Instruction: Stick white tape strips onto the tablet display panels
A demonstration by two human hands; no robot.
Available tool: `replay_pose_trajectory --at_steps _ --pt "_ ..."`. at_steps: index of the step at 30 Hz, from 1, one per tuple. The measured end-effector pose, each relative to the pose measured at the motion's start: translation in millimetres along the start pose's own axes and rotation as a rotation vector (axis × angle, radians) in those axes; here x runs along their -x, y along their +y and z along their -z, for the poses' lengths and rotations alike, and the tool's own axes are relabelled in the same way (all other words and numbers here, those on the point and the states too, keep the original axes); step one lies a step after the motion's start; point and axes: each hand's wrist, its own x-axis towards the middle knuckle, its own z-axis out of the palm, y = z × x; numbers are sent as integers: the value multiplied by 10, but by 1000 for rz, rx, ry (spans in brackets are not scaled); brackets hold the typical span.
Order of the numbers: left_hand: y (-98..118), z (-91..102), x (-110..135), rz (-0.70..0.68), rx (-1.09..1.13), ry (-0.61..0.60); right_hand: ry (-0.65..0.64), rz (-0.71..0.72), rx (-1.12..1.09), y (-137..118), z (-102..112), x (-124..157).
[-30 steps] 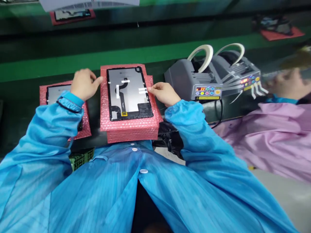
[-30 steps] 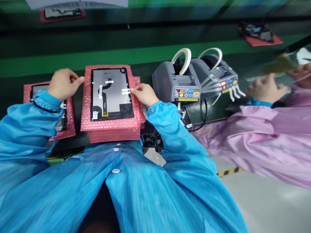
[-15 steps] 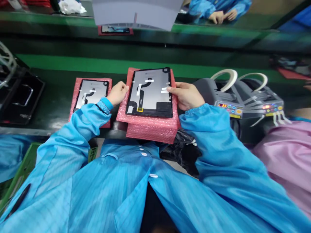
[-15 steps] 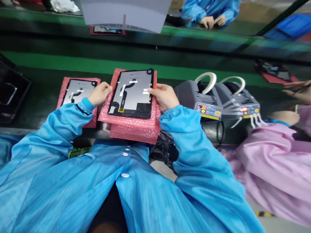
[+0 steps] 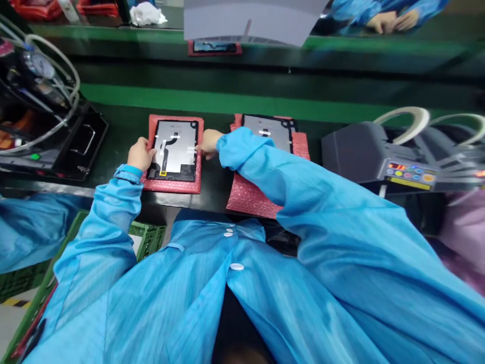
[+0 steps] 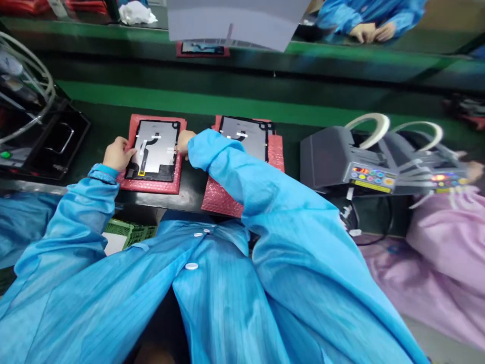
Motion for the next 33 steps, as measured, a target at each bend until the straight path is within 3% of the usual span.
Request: replay_pose_trajectory --at_steps 2,4,6,7,9,11,13,16,20,22,25,29,33 --pt "40 17 53 -6 -91 -24 42 -63 89 -131 331 334" --pt "154 56 115 -83 -174 4 229 38 28 -149 800 824" --pt "365 67 163 -271 -188 49 693 140 -115 29 1265 1393" --pt "510 46 178 -390 -160 49 896 102 -112 197 1453 1676" --pt "860 -58 191 -619 -99 -34 1122 -87 -172 644 1688 2183" --pt "1243 -215 188 -829 -91 -146 1298 -319 -236 1138 1745 2554" --pt "1598 -377 172 -1008 -122 -219 1401 -433 -263 1564 1698 2758" --pt "1994 -553 135 -1157 -164 -233 1402 -472 -473 1952 1618 2777" --pt "2250 -627 136 -1189 -256 -203 1287 -363 -799 2081 1658 2516" --pt "2301 -614 185 -1191 -336 -223 1303 -320 -847 2085 1716 2383" --pt "2320 -568 282 -1187 -417 -263 1457 -242 -787 2122 1782 2295" --pt "2292 -534 325 -1194 -364 -262 1635 -77 -624 2252 1782 2379" --pt "2336 -573 285 -1216 -297 -284 1677 -70 -700 2358 1756 2428"
